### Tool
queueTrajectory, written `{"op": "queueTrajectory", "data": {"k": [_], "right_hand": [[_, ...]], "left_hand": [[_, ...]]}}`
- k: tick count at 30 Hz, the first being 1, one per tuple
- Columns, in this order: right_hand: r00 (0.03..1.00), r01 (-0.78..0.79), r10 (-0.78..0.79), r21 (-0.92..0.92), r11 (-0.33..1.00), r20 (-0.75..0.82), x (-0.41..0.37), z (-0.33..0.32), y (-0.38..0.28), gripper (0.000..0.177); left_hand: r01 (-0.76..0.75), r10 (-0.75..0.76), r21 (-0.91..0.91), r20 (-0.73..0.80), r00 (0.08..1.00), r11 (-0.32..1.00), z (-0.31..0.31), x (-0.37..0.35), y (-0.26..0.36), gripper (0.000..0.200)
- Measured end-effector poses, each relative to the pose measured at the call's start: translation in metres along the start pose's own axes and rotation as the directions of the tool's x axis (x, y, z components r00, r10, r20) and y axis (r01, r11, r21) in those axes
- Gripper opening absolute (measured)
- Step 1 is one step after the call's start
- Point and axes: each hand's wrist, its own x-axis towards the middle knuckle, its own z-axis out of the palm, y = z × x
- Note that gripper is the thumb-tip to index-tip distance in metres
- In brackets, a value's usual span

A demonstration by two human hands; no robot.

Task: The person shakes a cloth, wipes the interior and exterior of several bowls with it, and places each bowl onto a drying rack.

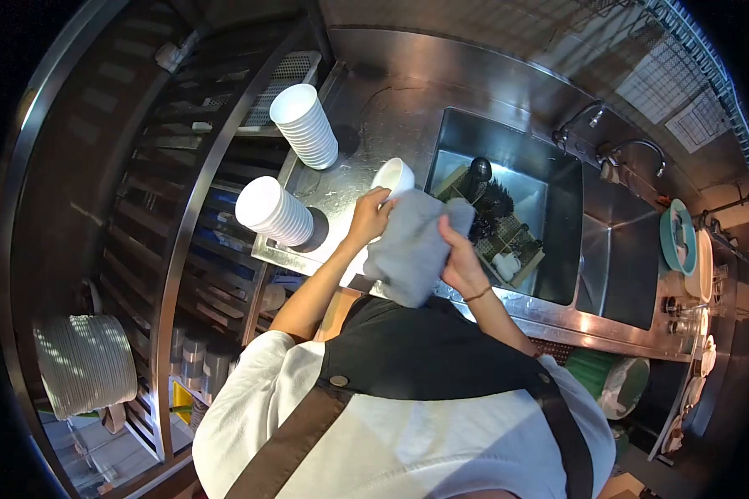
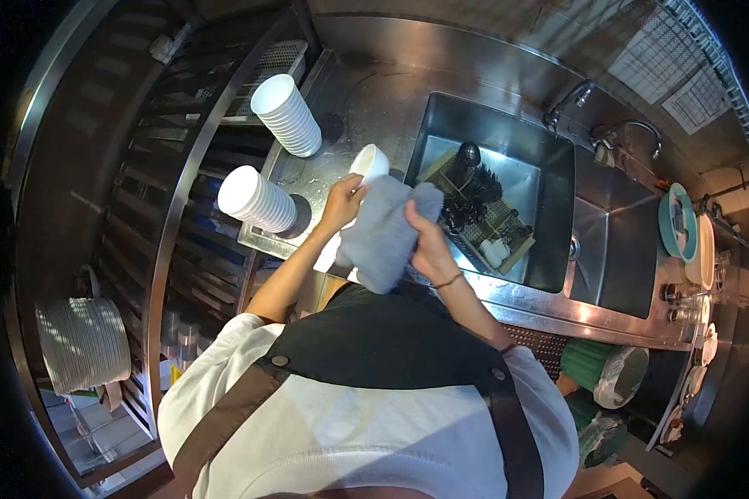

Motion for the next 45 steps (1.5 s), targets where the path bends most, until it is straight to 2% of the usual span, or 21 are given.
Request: {"op": "queueTrajectory", "data": {"k": [1, 3, 5, 6, 9, 10, 13, 15, 19, 21, 23, 27, 31, 36, 38, 40, 41, 42, 43, 44, 45], "right_hand": [[0.991, -0.131, 0.132, -0.037, 0.991, 0.028, -0.004, -0.021, -0.013, 0.038], [0.962, -0.261, 0.266, -0.084, 0.962, 0.054, -0.013, -0.024, -0.031, 0.045], [0.869, -0.138, -0.064, 0.364, 0.921, 0.491, -0.031, -0.008, -0.049, 0.065], [0.814, -0.138, -0.166, 0.463, 0.876, 0.557, -0.033, -0.012, -0.052, 0.065], [0.877, -0.081, -0.175, 0.497, 0.864, 0.447, -0.038, -0.032, -0.049, 0.066], [0.893, -0.067, -0.169, 0.493, 0.867, 0.418, -0.038, -0.037, -0.048, 0.066], [0.911, -0.046, -0.162, 0.484, 0.874, 0.378, -0.033, -0.043, -0.045, 0.067], [0.911, -0.052, -0.155, 0.480, 0.876, 0.381, -0.028, -0.044, -0.047, 0.067], [0.911, -0.080, -0.125, 0.466, 0.881, 0.392, -0.020, -0.043, -0.046, 0.068], [0.908, -0.099, -0.108, 0.460, 0.882, 0.404, -0.015, -0.042, -0.043, 0.069], [0.903, -0.119, -0.090, 0.447, 0.887, 0.419, -0.009, -0.041, -0.040, 0.069], [0.891, -0.159, -0.060, 0.432, 0.888, 0.450, -0.001, -0.035, -0.033, 0.070], [0.884, -0.165, -0.053, 0.416, 0.894, 0.464, 0.004, -0.029, -0.030, 0.071], [0.925, -0.101, -0.048, 0.366, 0.925, 0.377, -0.010, 0.023, -0.037, 0.072], [0.954, 0.024, -0.070, 0.156, 0.987, 0.292, -0.007, 0.035, -0.036, 0.068], [0.937, 0.155, -0.170, 0.073, 0.985, 0.305, 0.001, 0.055, -0.019, 0.060], [0.925, 0.347, -0.318, -0.120, 0.930, 0.209, 0.015, 0.054, 0.002, 0.051], [0.931, 0.290, -0.249, -0.128, 0.948, 0.268, 0.005, 0.071, 0.013, 0.051], [0.929, 0.230, -0.174, -0.142, 0.963, 0.328, -0.006, 0.085, 0.014, 0.051], [0.872, -0.052, 0.064, -0.038, 0.998, 0.486, -0.013, 0.093, -0.004, 0.057], [0.873, -0.042, 0.054, -0.036, 0.998, 0.484, -0.012, 0.093, -0.004, 0.057]], "left_hand": [[-0.186, 0.193, 0.196, -0.016, 0.981, 0.963, -0.002, 0.002, -0.016, 0.007], [-0.112, 0.102, 0.246, 0.052, 0.993, 0.963, 0.004, -0.005, -0.047, 0.005], [-0.204, 0.149, 0.508, 0.148, 0.978, 0.836, 0.005, -0.015, -0.065, 0.006], [-0.193, 0.090, 0.537, 0.211, 0.973, 0.821, 0.004, -0.019, -0.068, 0.007], [-0.292, 0.213, 0.627, 0.200, 0.956, 0.723, 0.006, -0.029, -0.073, 0.011], [-0.224, 0.106, 0.631, 0.219, 0.970, 0.743, 0.008, -0.030, -0.076, 0.012], [-0.239, 0.159, 0.695, 0.179, 0.971, 0.679, 0.001, -0.031, -0.058, 0.020], [-0.256, 0.258, 0.578, 0.080, 0.963, 0.775, -0.022, -0.027, -0.017, 0.035], [-0.139, 0.347, 0.633, -0.216, 0.913, 0.762, -0.108, -0.038, 0.059, 0.037], [0.084, 0.290, 0.771, -0.335, 0.897, 0.632, -0.145, -0.057, 0.065, 0.038], [0.185, 0.100, 0.821, -0.280, 0.955, 0.540, -0.172, -0.075, 0.043, 0.034], [0.155, -0.044, 0.837, -0.155, 0.987, 0.525, -0.192, -0.077, 0.033, 0.015], [0.159, 0.052, 0.804, -0.229, 0.972, 0.573, -0.193, -0.074, 0.032, 0.013], [0.100, 0.210, 0.611, -0.415, 0.885, 0.785, -0.177, -0.078, 0.084, 0.009], [0.101, 0.167, 0.450, -0.517, 0.839, 0.887, -0.152, -0.080, 0.118, 0.006], [-0.023, 0.197, 0.341, -0.486, 0.852, 0.940, -0.115, -0.082, 0.139, 0.010], [0.017, 0.048, 0.129, -0.490, 0.870, 0.992, -0.088, -0.088, 0.141, 0.014], [-0.022, 0.048, 0.076, -0.357, 0.933, 0.997, -0.066, -0.090, 0.158, 0.017], [-0.295, 0.351, 0.193, -0.423, 0.836, 0.936, -0.045, -0.081, 0.175, 0.016], [-0.285, 0.313, 0.131, -0.433, 0.845, 0.950, -0.040, -0.081, 0.178, 0.016], [-0.277, 0.280, 0.073, -0.444, 0.851, 0.958, -0.038, -0.079, 0.180, 0.015]]}}
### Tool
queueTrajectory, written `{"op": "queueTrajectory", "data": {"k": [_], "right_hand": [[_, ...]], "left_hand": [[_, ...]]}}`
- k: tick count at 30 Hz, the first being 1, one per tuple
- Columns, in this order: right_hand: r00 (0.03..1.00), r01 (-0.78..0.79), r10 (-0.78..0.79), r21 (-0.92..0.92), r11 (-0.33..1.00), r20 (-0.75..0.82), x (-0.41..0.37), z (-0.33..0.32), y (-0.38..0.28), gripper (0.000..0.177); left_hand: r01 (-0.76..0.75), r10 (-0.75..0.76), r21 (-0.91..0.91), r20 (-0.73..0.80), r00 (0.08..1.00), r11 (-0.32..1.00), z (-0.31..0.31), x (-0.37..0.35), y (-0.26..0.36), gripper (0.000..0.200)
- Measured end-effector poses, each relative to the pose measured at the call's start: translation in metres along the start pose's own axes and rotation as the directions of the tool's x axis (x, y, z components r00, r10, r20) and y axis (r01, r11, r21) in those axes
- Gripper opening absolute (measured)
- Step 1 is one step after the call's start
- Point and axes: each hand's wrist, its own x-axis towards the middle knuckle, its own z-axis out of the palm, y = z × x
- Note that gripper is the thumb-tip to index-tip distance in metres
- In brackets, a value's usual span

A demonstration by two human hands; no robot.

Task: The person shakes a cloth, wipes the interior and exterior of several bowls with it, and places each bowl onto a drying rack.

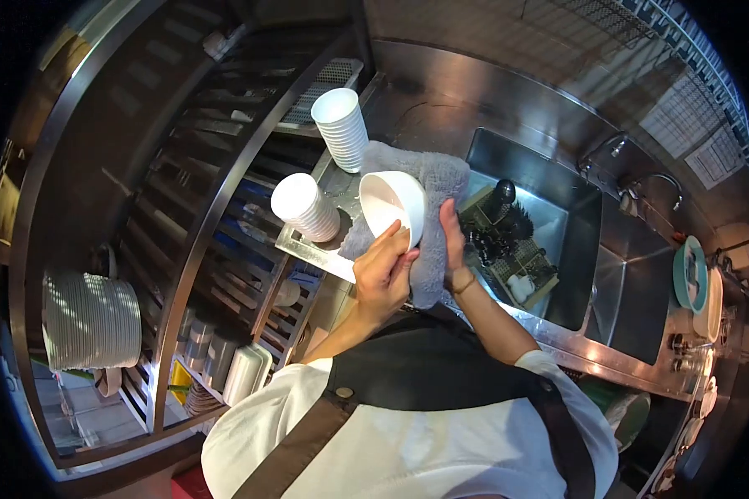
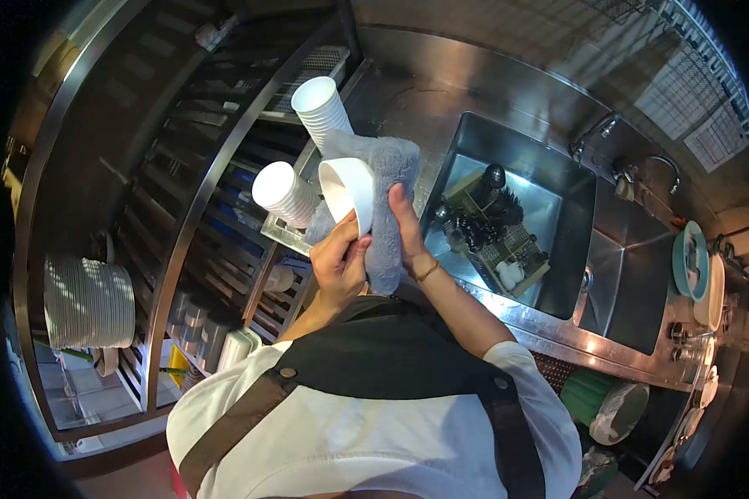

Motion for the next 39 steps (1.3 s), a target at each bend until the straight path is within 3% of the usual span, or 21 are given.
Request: {"op": "queueTrajectory", "data": {"k": [10, 12, 13, 14, 15, 18, 19, 20, 22, 24, 25, 26, 28, 29, 32, 34, 35, 36, 37, 38, 39], "right_hand": [[0.991, 0.009, 0.020, 0.207, 0.978, -0.136, -0.019, 0.021, -0.008, 0.067], [0.989, 0.096, -0.080, 0.133, 0.986, -0.123, -0.023, 0.007, -0.001, 0.062], [0.989, 0.097, -0.081, 0.130, 0.987, -0.123, -0.025, 0.001, 0.002, 0.062], [0.933, 0.307, -0.327, -0.144, 0.941, -0.151, -0.025, 0.001, 0.001, 0.059], [0.826, 0.469, -0.552, -0.406, 0.784, -0.112, -0.026, 0.000, 0.001, 0.057], [0.861, 0.434, -0.508, -0.548, 0.715, 0.020, -0.027, -0.030, -0.025, 0.059], [0.911, 0.362, -0.412, -0.482, 0.798, 0.002, -0.028, -0.047, -0.036, 0.068], [0.973, 0.199, -0.228, -0.360, 0.912, -0.040, -0.038, -0.040, -0.053, 0.075], [0.993, 0.062, -0.004, -0.497, 0.866, 0.116, -0.051, -0.065, -0.064, 0.078], [0.982, 0.109, 0.058, -0.791, 0.603, 0.180, -0.067, -0.045, -0.059, 0.076], [0.982, -0.095, 0.186, -0.754, 0.649, 0.036, -0.069, -0.041, -0.052, 0.071], [0.983, -0.097, 0.180, -0.753, 0.651, 0.029, -0.074, -0.041, -0.051, 0.071], [0.981, 0.020, 0.173, -0.929, 0.370, 0.090, -0.083, -0.043, -0.050, 0.056], [0.982, 0.015, 0.170, -0.929, 0.369, 0.084, -0.083, -0.045, -0.051, 0.056], [0.883, 0.459, 0.144, -0.886, -0.071, 0.446, -0.078, -0.053, -0.048, 0.039], [0.875, 0.478, 0.139, -0.872, -0.107, 0.463, -0.073, -0.051, -0.050, 0.044], [0.900, 0.420, -0.069, -0.898, -0.129, 0.431, -0.073, -0.052, -0.041, 0.049], [0.882, 0.360, -0.272, -0.922, -0.139, 0.386, -0.074, -0.052, -0.035, 0.053], [0.940, 0.226, -0.242, -0.970, -0.091, 0.242, -0.076, -0.051, -0.031, 0.058], [0.938, 0.220, -0.251, -0.971, -0.093, 0.237, -0.073, -0.042, -0.030, 0.058], [0.952, 0.194, -0.290, -0.927, 0.322, 0.098, -0.069, -0.036, -0.029, 0.053]], "left_hand": [[-0.092, 0.078, 0.110, 0.125, 0.989, 0.990, 0.013, 0.005, 0.004, 0.018], [-0.065, 0.050, 0.099, 0.141, 0.989, 0.993, 0.011, 0.002, 0.013, 0.019], [0.048, -0.055, 0.054, 0.135, 0.989, 0.997, 0.010, -0.001, 0.021, 0.019], [0.159, -0.158, 0.008, 0.136, 0.978, 0.987, 0.008, -0.003, 0.026, 0.019], [0.156, -0.151, -0.029, 0.139, 0.979, 0.987, 0.007, -0.005, 0.026, 0.019], [0.192, -0.175, -0.172, 0.110, 0.978, 0.966, 0.003, -0.010, 0.023, 0.013], [0.331, -0.276, -0.303, 0.208, 0.938, 0.894, -0.002, -0.016, 0.015, 0.016], [0.338, -0.280, -0.304, 0.219, 0.935, 0.891, 0.002, -0.018, 0.008, 0.016], [0.528, -0.558, -0.769, 0.276, 0.783, 0.361, 0.016, -0.019, -0.014, 0.018], [0.569, -0.538, -0.787, 0.382, 0.752, 0.238, 0.036, -0.044, -0.074, 0.028], [0.617, -0.684, -0.775, 0.377, 0.625, 0.136, 0.055, -0.055, -0.087, 0.029], [0.647, -0.801, -0.762, 0.368, 0.472, 0.030, 0.068, -0.059, -0.091, 0.030], [0.785, -0.814, -0.555, 0.569, 0.117, -0.275, 0.063, -0.046, -0.056, 0.029], [0.799, -0.765, -0.505, 0.638, 0.090, -0.328, 0.060, -0.046, -0.051, 0.030], [0.821, -0.706, -0.417, 0.708, 0.024, -0.390, 0.057, -0.029, -0.047, 0.034], [0.856, -0.651, -0.446, 0.736, 0.184, -0.262, 0.062, -0.016, -0.055, 0.033], [0.858, -0.693, -0.508, 0.646, 0.320, -0.078, 0.069, -0.012, -0.056, 0.037], [0.862, -0.688, -0.501, 0.653, 0.315, -0.081, 0.071, -0.012, -0.054, 0.037], [0.784, -0.614, -0.488, 0.499, 0.611, 0.384, 0.072, -0.011, -0.051, 0.039], [0.521, -0.391, -0.384, 0.368, 0.844, 0.763, 0.072, -0.007, -0.046, 0.040], [0.428, -0.292, -0.400, 0.359, 0.887, 0.810, 0.072, -0.004, -0.047, 0.042]]}}
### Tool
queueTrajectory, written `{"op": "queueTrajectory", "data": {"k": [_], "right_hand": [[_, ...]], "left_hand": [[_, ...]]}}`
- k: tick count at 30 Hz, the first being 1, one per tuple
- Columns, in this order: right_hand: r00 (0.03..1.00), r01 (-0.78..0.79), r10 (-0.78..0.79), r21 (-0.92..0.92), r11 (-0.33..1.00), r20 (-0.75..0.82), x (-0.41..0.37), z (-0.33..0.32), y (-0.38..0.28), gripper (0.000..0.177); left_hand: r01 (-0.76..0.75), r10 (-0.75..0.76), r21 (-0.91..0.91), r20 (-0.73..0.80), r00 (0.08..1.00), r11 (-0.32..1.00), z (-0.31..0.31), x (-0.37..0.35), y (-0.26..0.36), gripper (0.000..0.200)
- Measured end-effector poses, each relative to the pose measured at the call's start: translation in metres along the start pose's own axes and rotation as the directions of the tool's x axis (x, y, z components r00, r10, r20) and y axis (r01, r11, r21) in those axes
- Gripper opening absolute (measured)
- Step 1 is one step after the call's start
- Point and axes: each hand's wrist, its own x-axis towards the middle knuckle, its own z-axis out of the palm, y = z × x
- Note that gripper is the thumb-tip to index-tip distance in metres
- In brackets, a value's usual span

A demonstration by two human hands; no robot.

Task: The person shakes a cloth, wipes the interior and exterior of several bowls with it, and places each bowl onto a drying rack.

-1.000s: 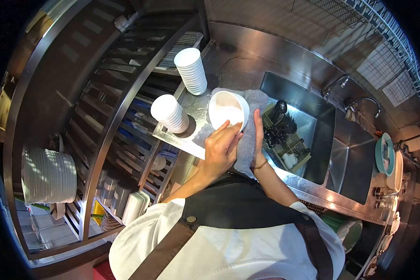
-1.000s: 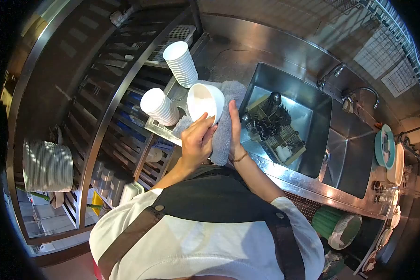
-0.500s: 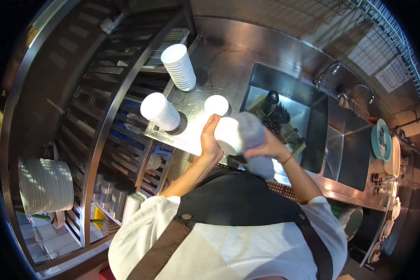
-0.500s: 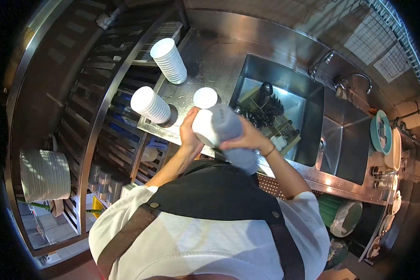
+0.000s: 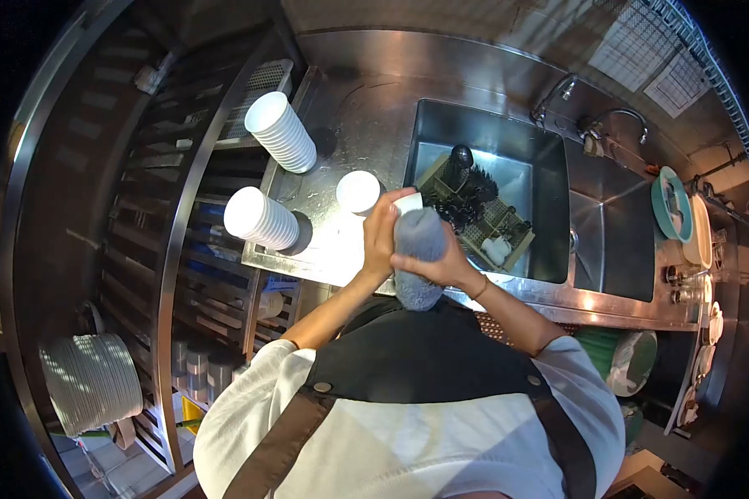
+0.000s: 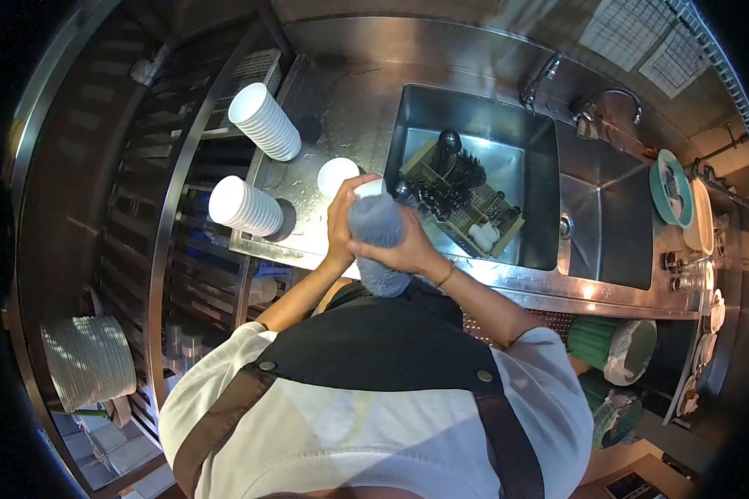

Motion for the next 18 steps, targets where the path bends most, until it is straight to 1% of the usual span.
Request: {"op": "queueTrajectory", "data": {"k": [1, 2, 3, 4, 5, 6, 7, 8, 9, 10, 11, 12, 13, 15, 16, 17, 18], "right_hand": [[0.990, -0.118, 0.139, 0.392, 0.912, -0.026, 0.004, 0.003, -0.002, 0.049], [0.949, -0.234, 0.313, 0.605, 0.761, -0.026, 0.006, 0.009, 0.001, 0.041], [0.948, -0.237, 0.316, 0.609, 0.757, -0.025, 0.008, 0.006, 0.005, 0.041], [0.871, -0.421, 0.457, 0.756, 0.502, 0.182, 0.012, 0.000, 0.011, 0.039], [0.754, -0.562, 0.517, 0.806, 0.187, 0.405, 0.014, -0.004, 0.018, 0.037], [0.746, -0.582, 0.514, 0.790, 0.194, 0.423, 0.014, -0.006, 0.023, 0.032], [0.746, -0.582, 0.514, 0.789, 0.196, 0.423, 0.014, -0.006, 0.026, 0.032], [0.763, -0.558, 0.553, 0.774, 0.299, 0.337, 0.016, -0.007, 0.022, 0.034], [0.779, -0.533, 0.577, 0.743, 0.405, 0.245, 0.018, -0.008, 0.020, 0.036], [0.783, -0.532, 0.572, 0.739, 0.414, 0.243, 0.021, -0.012, 0.024, 0.036], [0.985, -0.174, 0.162, 0.340, 0.924, 0.063, 0.022, -0.015, 0.028, 0.042], [0.938, 0.340, -0.318, -0.185, 0.922, 0.139, 0.022, -0.015, 0.032, 0.049], [0.938, 0.339, -0.317, -0.184, 0.923, 0.141, 0.021, -0.014, 0.035, 0.049], [0.923, 0.344, -0.270, -0.275, 0.898, 0.275, 0.022, -0.012, 0.034, 0.059], [0.936, 0.330, -0.263, -0.317, 0.889, 0.235, 0.025, -0.012, 0.032, 0.048], [0.935, 0.333, -0.267, -0.318, 0.888, 0.234, 0.027, -0.007, 0.030, 0.048], [0.988, -0.152, 0.154, 0.268, 0.951, 0.015, 0.028, 0.005, 0.027, 0.044]], "left_hand": [[-0.001, 0.001, -0.003, 0.002, 1.000, 1.000, -0.003, 0.003, -0.002, 0.042], [-0.197, 0.190, 0.140, 0.065, 0.980, 0.970, -0.007, 0.004, -0.004, 0.041], [-0.389, 0.360, 0.266, 0.154, 0.920, 0.882, -0.013, 0.005, -0.009, 0.040], [-0.497, 0.449, 0.268, 0.222, 0.865, 0.825, -0.019, 0.004, -0.024, 0.040], [-0.496, 0.445, 0.271, 0.230, 0.866, 0.825, -0.023, 0.005, -0.028, 0.040], [-0.507, 0.449, 0.249, 0.257, 0.856, 0.825, -0.025, 0.006, -0.032, 0.040], [-0.519, 0.456, 0.225, 0.279, 0.845, 0.824, -0.025, 0.007, -0.036, 0.040], [-0.382, 0.325, 0.228, 0.250, 0.912, 0.895, -0.022, 0.009, -0.028, 0.042], [-0.385, 0.330, 0.227, 0.247, 0.911, 0.894, -0.015, 0.008, -0.027, 0.042], [-0.007, 0.009, -0.029, 0.061, 0.998, 1.000, -0.006, 0.008, -0.027, 0.050], [0.334, -0.361, -0.334, -0.020, 0.932, 0.882, -0.001, 0.009, -0.024, 0.058], [0.601, -0.629, -0.556, 0.170, 0.758, 0.574, -0.012, 0.016, -0.010, 0.061], [0.601, -0.631, -0.557, 0.168, 0.757, 0.573, -0.017, 0.019, -0.015, 0.061], [0.740, -0.760, -0.578, 0.291, 0.581, 0.344, -0.024, 0.020, -0.025, 0.055], [0.739, -0.762, -0.580, 0.288, 0.580, 0.343, -0.022, 0.015, -0.028, 0.055], [0.531, -0.531, -0.329, 0.098, 0.842, 0.781, -0.017, 0.013, -0.028, 0.056], [0.166, -0.167, 0.022, 0.033, 0.985, 0.986, -0.014, 0.012, -0.028, 0.057]]}}
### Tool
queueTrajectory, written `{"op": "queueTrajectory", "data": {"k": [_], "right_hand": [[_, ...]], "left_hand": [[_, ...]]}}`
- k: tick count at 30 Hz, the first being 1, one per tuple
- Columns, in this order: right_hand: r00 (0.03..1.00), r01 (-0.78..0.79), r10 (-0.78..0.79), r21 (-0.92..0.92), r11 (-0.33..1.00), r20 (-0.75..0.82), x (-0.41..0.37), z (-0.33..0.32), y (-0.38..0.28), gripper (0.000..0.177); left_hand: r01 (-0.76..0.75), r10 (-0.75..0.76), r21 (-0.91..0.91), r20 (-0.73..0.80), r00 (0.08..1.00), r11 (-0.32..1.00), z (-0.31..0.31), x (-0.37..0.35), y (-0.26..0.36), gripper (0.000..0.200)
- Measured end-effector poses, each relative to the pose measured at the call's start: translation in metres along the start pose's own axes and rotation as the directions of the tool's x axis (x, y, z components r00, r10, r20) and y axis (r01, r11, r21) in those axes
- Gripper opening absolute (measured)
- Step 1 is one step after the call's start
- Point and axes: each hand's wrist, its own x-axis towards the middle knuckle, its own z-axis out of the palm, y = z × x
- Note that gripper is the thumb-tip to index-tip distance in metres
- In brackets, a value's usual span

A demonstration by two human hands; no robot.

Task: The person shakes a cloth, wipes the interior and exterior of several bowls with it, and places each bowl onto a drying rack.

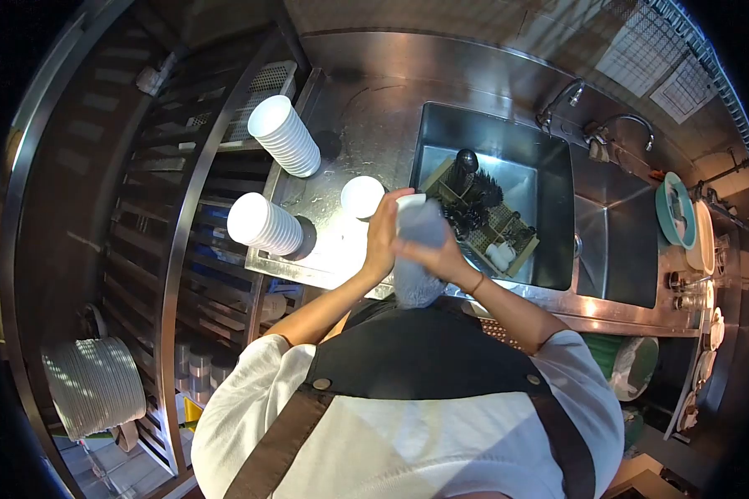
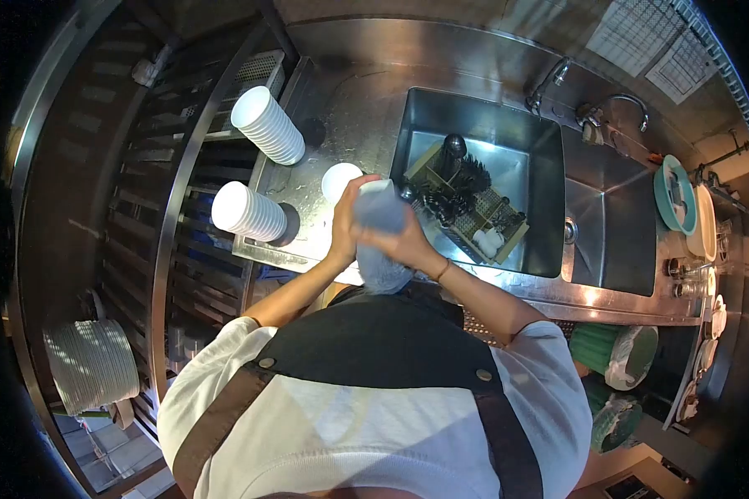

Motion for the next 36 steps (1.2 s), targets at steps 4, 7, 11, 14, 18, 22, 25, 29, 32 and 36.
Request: {"op": "queueTrajectory", "data": {"k": [4, 7, 11, 14, 18, 22, 25, 29, 32, 36], "right_hand": [[0.790, -0.505, 0.583, 0.741, 0.444, 0.189, 0.005, -0.010, 0.012, 0.038], [0.964, -0.232, 0.263, 0.368, 0.900, -0.035, -0.008, 0.002, 0.023, 0.043], [0.923, 0.370, -0.378, -0.456, 0.809, 0.078, -0.014, 0.005, 0.026, 0.039], [0.722, -0.618, 0.607, 0.705, 0.348, 0.333, 0.002, -0.009, 0.012, 0.027], [0.708, -0.686, 0.579, 0.587, 0.431, 0.404, -0.014, -0.016, 0.048, 0.031], [0.724, -0.670, 0.581, 0.579, 0.465, 0.371, -0.009, -0.045, 0.052, 0.039], [0.846, -0.370, 0.530, 0.657, 0.657, -0.054, 0.008, -0.046, 0.049, 0.040], [0.920, -0.086, 0.255, 0.483, 0.871, -0.296, 0.001, 0.027, 0.045, 0.041], [0.924, -0.200, 0.368, 0.685, 0.701, -0.107, -0.010, -0.001, 0.030, 0.050], [0.954, -0.216, 0.278, 0.895, 0.391, 0.109, -0.017, -0.056, 0.026, 0.068]], "left_hand": [[-0.437, 0.432, 0.244, 0.080, 0.899, 0.866, -0.005, 0.005, 0.006, 0.050], [0.531, -0.538, -0.625, 0.203, 0.818, 0.572, -0.014, 0.004, -0.002, 0.045], [0.547, -0.613, -0.559, 0.086, 0.786, 0.623, -0.008, 0.005, -0.001, 0.040], [0.090, -0.090, 0.159, -0.007, 0.996, 0.983, -0.009, -0.013, -0.021, 0.033], [0.516, -0.514, -0.423, 0.129, 0.848, 0.745, -0.021, -0.035, -0.051, 0.038], [0.876, -0.431, -0.464, 0.769, 0.472, 0.132, -0.066, -0.042, -0.036, 0.051], [0.615, -0.438, -0.556, 0.432, 0.789, 0.559, -0.056, -0.033, -0.020, 0.032], [0.027, -0.003, 0.420, -0.056, 0.998, 0.907, -0.035, -0.003, -0.050, 0.015], [-0.174, 0.222, 0.595, -0.008, 0.975, 0.785, -0.064, 0.023, -0.062, 0.012], [-0.311, 0.326, 0.798, 0.153, 0.933, 0.516, -0.092, 0.030, -0.089, 0.003]]}}
